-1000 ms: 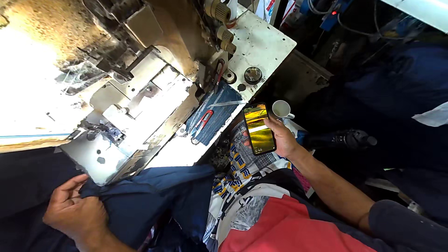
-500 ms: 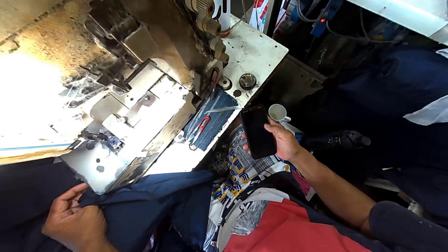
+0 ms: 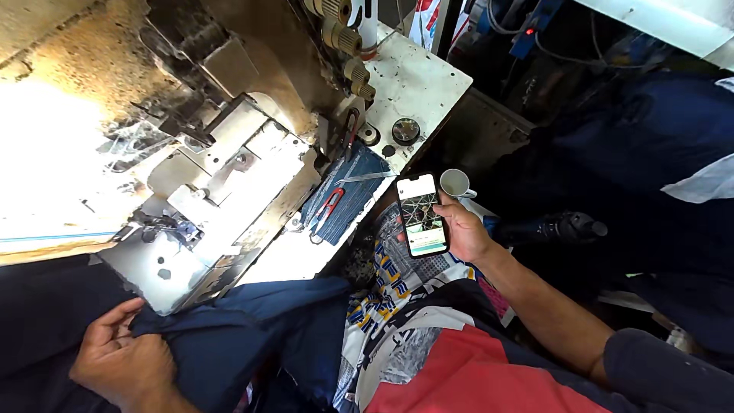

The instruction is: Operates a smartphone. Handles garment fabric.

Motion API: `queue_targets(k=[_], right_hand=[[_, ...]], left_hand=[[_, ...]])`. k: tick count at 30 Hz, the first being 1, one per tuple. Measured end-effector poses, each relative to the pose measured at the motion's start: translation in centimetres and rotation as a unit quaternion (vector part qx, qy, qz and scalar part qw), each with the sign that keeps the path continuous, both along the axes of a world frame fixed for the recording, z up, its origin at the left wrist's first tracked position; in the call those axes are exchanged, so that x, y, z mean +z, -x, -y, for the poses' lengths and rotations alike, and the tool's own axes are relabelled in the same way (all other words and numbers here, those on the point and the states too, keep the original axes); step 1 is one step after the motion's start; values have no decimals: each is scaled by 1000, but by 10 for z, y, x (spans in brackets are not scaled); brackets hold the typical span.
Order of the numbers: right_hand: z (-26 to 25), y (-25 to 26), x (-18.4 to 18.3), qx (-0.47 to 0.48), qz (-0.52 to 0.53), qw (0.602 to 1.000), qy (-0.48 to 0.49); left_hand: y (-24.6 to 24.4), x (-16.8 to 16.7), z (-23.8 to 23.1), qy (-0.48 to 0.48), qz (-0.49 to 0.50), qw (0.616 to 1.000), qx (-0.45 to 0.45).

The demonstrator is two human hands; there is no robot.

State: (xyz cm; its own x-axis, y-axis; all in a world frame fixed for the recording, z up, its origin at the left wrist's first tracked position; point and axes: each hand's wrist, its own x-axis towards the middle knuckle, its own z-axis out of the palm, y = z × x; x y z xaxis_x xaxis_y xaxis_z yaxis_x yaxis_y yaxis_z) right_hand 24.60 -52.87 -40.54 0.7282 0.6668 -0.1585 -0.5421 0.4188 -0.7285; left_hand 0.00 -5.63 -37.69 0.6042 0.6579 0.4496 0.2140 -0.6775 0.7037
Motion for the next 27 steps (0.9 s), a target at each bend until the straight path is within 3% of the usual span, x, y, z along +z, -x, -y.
queue_targets(k=[9, 15, 21, 27], right_hand=[[2, 0, 1, -5, -32, 999, 6], [4, 1, 1, -46, -71, 993, 86], [6, 4, -4, -30, -44, 987, 150], [8, 12, -9, 18, 3, 993, 114]], left_hand=[[1, 1, 1, -11, -11, 1000, -1], [-1, 4, 5, -4, -9, 1000, 9], [0, 1, 1, -8, -20, 1000, 16], [-2, 4, 5, -3, -17, 1000, 15]])
